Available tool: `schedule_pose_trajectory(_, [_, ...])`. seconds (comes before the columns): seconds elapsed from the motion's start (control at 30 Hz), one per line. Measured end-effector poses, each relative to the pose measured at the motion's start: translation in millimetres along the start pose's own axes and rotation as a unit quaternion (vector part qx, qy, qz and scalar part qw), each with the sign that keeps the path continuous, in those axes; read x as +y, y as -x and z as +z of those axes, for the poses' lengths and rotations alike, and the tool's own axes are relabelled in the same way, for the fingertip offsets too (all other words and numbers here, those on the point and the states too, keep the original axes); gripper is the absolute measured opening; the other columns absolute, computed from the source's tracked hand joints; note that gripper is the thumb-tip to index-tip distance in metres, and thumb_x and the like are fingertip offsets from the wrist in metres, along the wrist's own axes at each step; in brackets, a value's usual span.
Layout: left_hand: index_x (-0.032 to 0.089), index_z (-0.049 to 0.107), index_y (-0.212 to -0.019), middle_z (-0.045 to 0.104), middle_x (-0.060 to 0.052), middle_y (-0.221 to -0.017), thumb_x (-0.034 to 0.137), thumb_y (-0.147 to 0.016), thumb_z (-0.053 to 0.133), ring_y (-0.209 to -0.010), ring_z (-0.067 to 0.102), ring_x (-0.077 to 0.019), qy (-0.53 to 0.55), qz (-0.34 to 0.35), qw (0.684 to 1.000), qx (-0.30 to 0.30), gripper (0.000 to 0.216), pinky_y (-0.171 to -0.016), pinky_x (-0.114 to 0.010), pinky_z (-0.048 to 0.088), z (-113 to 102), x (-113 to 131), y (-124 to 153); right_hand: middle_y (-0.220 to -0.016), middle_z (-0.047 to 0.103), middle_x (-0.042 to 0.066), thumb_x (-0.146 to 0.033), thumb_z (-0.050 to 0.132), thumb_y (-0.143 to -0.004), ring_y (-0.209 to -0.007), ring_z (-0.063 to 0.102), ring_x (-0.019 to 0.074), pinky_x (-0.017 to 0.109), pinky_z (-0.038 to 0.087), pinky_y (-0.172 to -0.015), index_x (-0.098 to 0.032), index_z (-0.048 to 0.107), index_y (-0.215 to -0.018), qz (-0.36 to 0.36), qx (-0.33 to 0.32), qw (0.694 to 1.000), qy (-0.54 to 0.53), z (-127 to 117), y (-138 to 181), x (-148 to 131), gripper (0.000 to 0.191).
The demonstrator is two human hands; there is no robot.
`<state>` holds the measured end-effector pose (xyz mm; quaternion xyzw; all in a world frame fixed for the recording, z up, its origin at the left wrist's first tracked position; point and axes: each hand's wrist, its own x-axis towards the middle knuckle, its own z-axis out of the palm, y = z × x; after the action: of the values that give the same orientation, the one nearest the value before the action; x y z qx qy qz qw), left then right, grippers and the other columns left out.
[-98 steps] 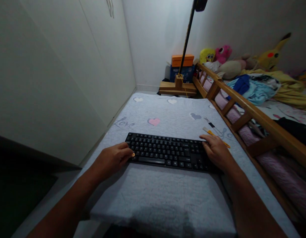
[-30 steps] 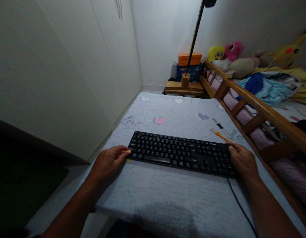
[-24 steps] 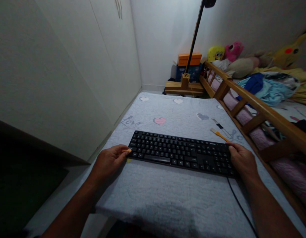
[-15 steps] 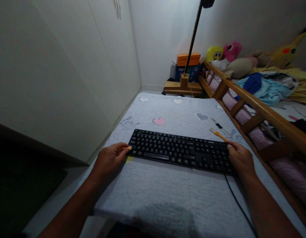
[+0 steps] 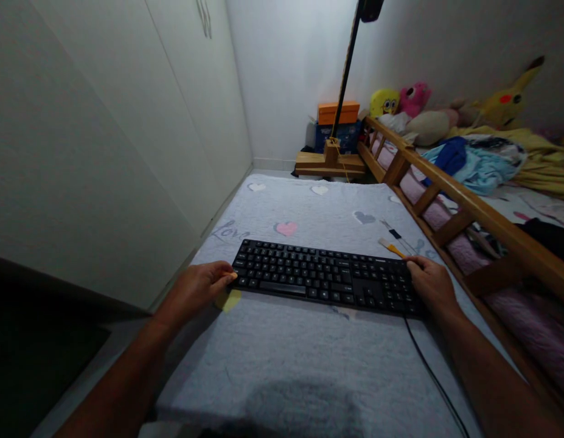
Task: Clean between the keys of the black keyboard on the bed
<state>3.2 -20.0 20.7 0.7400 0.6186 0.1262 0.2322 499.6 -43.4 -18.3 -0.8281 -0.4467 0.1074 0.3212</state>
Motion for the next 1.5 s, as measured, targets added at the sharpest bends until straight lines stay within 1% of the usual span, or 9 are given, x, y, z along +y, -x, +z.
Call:
schedule_pose_trajectory(0.07, [0.021,0.075,-0.09,0.078,-0.006,-0.087,0.047,-0.087,0.052,-0.079,0.071,-0.0239,-0.034,0.013,0.998,-0.05,0.035,-0.066,-0.03,0.045,-8.8,3.3,-7.5,-0.074,0.072,0.008,-0.038,0.049,-0.068,-0.072,0.063,0.0252,0.035,0.045,-0.069,-0.017,0.077,-0.085,0.0,-0.001,1.0,0.0,0.2,-1.9,-1.9,0.038])
schedule_pose_trajectory(0.17, [0.02,0.075,-0.086,0.076,-0.008,-0.086,0.04,-0.086,0.052,-0.078,0.069,-0.0241,-0.087,0.026,0.993,-0.069,0.03,-0.065,-0.03,0.043,-17.2,10.5,-18.2,-0.076,0.072,0.009,-0.039,0.049,-0.068,-0.072,0.063,0.0257,0.035,0.045,-0.068,-0.017,0.077,-0.083,-0.007,0.023,1.0,-0.01,2.5,-1.5,-0.7,0.039])
schedule_pose_trajectory(0.4, [0.02,0.074,-0.087,0.075,-0.007,-0.088,0.042,-0.085,0.052,-0.082,0.067,-0.0217,-0.066,0.054,0.995,-0.053,0.031,-0.069,-0.028,0.044,-6.8,12.9,-25.9,-0.082,0.074,0.009,-0.043,0.05,-0.07,-0.079,0.064,0.0263,0.035,0.045,-0.071,-0.018,0.078,-0.086,-0.007,0.028,0.999,-0.032,4.7,0.7,7.1,0.041])
schedule_pose_trajectory(0.6, [0.019,0.071,-0.084,0.073,-0.005,-0.08,0.048,-0.081,0.057,-0.074,0.067,-0.0197,0.007,0.036,0.999,-0.022,0.032,-0.065,-0.027,0.045,0.5,3.3,-20.2,-0.073,0.072,0.006,-0.042,0.052,-0.069,-0.073,0.062,0.0247,0.033,0.043,-0.064,-0.02,0.077,-0.082,0.014,0.026,0.999,-0.036,3.5,0.1,4.6,0.036])
schedule_pose_trajectory(0.9, [0.019,0.07,-0.079,0.068,-0.003,-0.072,0.042,-0.08,0.061,-0.066,0.063,-0.0171,0.031,0.038,0.998,0.044,0.025,-0.059,-0.025,0.043,-3.7,-20.5,-19.9,-0.073,0.071,0.006,-0.042,0.053,-0.071,-0.073,0.062,0.0256,0.034,0.043,-0.063,-0.019,0.078,-0.082,-0.008,0.025,0.999,-0.031,3.6,-2.3,8.4,0.035])
schedule_pose_trajectory(1.07, [0.019,0.073,-0.086,0.07,-0.003,-0.081,0.045,-0.086,0.062,-0.071,0.063,-0.0156,0.11,0.107,0.986,0.061,0.028,-0.063,-0.024,0.046,6.6,-10.5,-20.6,-0.073,0.071,0.006,-0.043,0.053,-0.071,-0.074,0.062,0.026,0.034,0.042,-0.063,-0.02,0.079,-0.086,0.003,0.025,1.0,-0.017,5.3,-3.5,9.7,0.038])
schedule_pose_trajectory(1.2, [0.02,0.075,-0.085,0.068,-0.004,-0.081,0.04,-0.089,0.061,-0.072,0.063,-0.015,0.085,0.168,0.981,0.038,0.026,-0.067,-0.025,0.046,15.0,2.1,-20.7,-0.073,0.071,0.006,-0.043,0.054,-0.071,-0.074,0.062,0.0253,0.034,0.042,-0.063,-0.019,0.079,-0.085,-0.003,0.028,0.999,-0.017,5.7,-4.2,11.4,0.037])
schedule_pose_trajectory(1.33, [0.018,0.073,-0.084,0.067,-0.004,-0.079,0.039,-0.089,0.059,-0.07,0.061,-0.0152,0.055,0.148,0.986,0.048,0.026,-0.065,-0.025,0.044,15.7,3.7,-19.9,-0.071,0.071,0.006,-0.043,0.054,-0.072,-0.071,0.061,0.0247,0.034,0.041,-0.062,-0.019,0.079,-0.085,-0.003,0.027,0.999,-0.023,5.2,-3.6,11.3,0.037])
schedule_pose_trajectory(1.5, [0.017,0.07,-0.082,0.067,-0.005,-0.08,0.038,-0.085,0.059,-0.072,0.062,-0.0167,0.002,0.096,0.993,0.071,0.023,-0.065,-0.026,0.044,9.0,-6.9,-20.1,-0.066,0.069,0.005,-0.041,0.055,-0.072,-0.067,0.06,0.0239,0.033,0.04,-0.059,-0.02,0.078,-0.082,-0.012,0.033,0.999,-0.027,4.5,-1.9,10.0,0.033])
